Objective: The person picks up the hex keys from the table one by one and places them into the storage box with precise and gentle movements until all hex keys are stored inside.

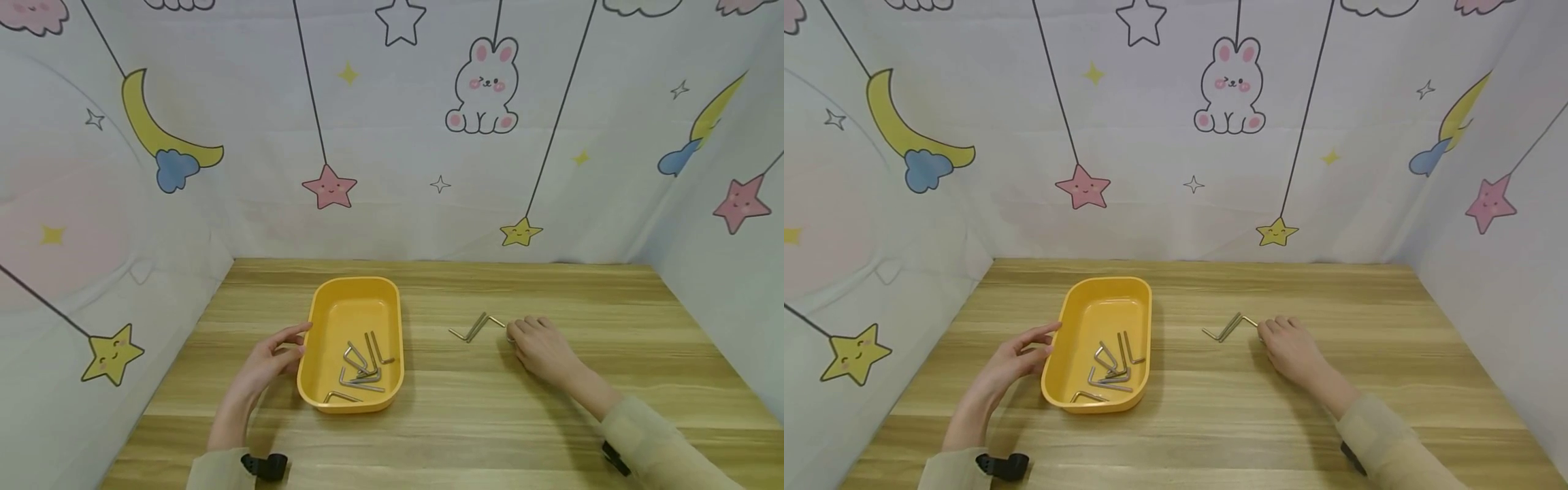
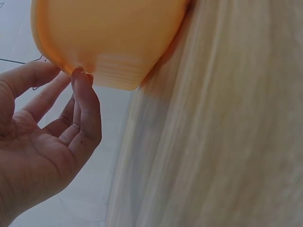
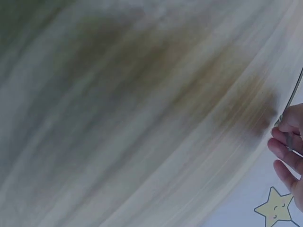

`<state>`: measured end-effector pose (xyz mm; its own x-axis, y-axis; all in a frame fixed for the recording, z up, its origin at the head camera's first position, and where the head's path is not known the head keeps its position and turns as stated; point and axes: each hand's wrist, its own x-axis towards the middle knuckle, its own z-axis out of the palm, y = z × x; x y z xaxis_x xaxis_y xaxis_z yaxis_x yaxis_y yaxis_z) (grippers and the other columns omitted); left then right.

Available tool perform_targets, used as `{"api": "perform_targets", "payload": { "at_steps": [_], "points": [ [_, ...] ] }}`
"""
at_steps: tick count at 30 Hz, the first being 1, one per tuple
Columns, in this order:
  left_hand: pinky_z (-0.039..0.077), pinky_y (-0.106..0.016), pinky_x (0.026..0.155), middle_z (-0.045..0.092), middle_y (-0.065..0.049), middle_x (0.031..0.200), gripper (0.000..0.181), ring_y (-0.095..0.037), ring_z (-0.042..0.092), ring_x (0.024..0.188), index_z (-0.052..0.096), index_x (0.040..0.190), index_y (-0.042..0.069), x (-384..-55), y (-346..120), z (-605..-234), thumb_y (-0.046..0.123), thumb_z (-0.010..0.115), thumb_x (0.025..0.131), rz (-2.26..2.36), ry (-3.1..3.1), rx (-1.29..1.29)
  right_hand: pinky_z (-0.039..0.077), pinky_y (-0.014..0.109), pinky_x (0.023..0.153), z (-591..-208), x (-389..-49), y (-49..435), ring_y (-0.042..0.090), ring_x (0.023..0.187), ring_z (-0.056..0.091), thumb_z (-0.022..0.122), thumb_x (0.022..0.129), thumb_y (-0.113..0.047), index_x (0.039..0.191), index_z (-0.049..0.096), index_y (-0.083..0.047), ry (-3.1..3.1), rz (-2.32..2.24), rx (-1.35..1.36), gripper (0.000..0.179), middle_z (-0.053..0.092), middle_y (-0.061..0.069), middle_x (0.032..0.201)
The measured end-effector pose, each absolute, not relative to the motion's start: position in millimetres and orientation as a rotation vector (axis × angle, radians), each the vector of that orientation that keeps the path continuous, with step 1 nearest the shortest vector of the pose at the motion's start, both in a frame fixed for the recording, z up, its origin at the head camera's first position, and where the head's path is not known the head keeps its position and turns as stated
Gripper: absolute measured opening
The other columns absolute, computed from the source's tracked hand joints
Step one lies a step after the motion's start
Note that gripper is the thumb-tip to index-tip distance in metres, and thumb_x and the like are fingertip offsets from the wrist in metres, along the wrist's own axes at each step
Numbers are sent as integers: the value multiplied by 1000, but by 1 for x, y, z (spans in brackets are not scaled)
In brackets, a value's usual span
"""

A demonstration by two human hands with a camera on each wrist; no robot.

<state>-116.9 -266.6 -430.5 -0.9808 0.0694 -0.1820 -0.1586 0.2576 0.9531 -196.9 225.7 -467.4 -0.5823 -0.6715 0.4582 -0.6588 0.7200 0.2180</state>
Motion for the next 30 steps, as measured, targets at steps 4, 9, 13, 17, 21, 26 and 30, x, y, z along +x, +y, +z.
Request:
{"api": "perform_targets", "payload": {
  "at_steps": [4,9,13,17,21,26,30],
  "points": [
    [57,-27,77,45,-17,126,49,-10,60,88,45,145,14,-116,-266,-432,17,57,97,1802,2339,-91,43,38,67,-467,-195,224,23,74,56,68,67,3,84,55,-9,-2421,-20,1004,25,62,4,80],
    [56,-26,77,45,-18,127,50,-9,59,89,44,145,14,-116,-266,-430,18,57,97,1811,2332,-91,43,36,66,-464,-192,219,22,76,57,69,68,2,85,58,-10,-2405,0,1008,23,63,3,82],
    [56,-26,77,45,-18,127,50,-9,60,89,44,145,14,-116,-267,-430,18,57,97,1812,2333,-92,42,33,62,-460,-189,213,21,74,56,69,72,1,83,58,-10,-2412,40,1008,19,63,3,83],
    [56,-27,77,44,-18,128,51,-10,60,89,44,145,14,-116,-267,-430,18,57,97,1816,2330,-87,42,32,60,-457,-187,208,19,73,54,70,75,-1,82,58,-11,-2439,88,995,17,62,1,82],
    [56,-27,77,44,-19,129,51,-9,60,88,43,146,14,-116,-267,-430,18,57,97,1819,2324,-82,40,30,59,-456,-186,204,16,72,51,70,77,-2,81,57,-12,-2455,143,989,17,60,-1,80],
    [56,-26,77,45,-18,127,51,-9,60,88,43,146,13,-116,-267,-429,19,57,97,1822,2317,-85,37,27,58,-454,-185,201,13,69,46,70,77,0,80,56,-13,-2450,198,1003,19,57,-3,77],
    [56,-26,78,45,-18,127,52,-8,60,89,43,146,13,-116,-267,-429,20,58,97,1824,2309,-85,38,27,58,-452,-185,199,12,69,47,71,77,0,80,58,-12,-2432,221,1014,19,56,-3,75]
  ]
}}
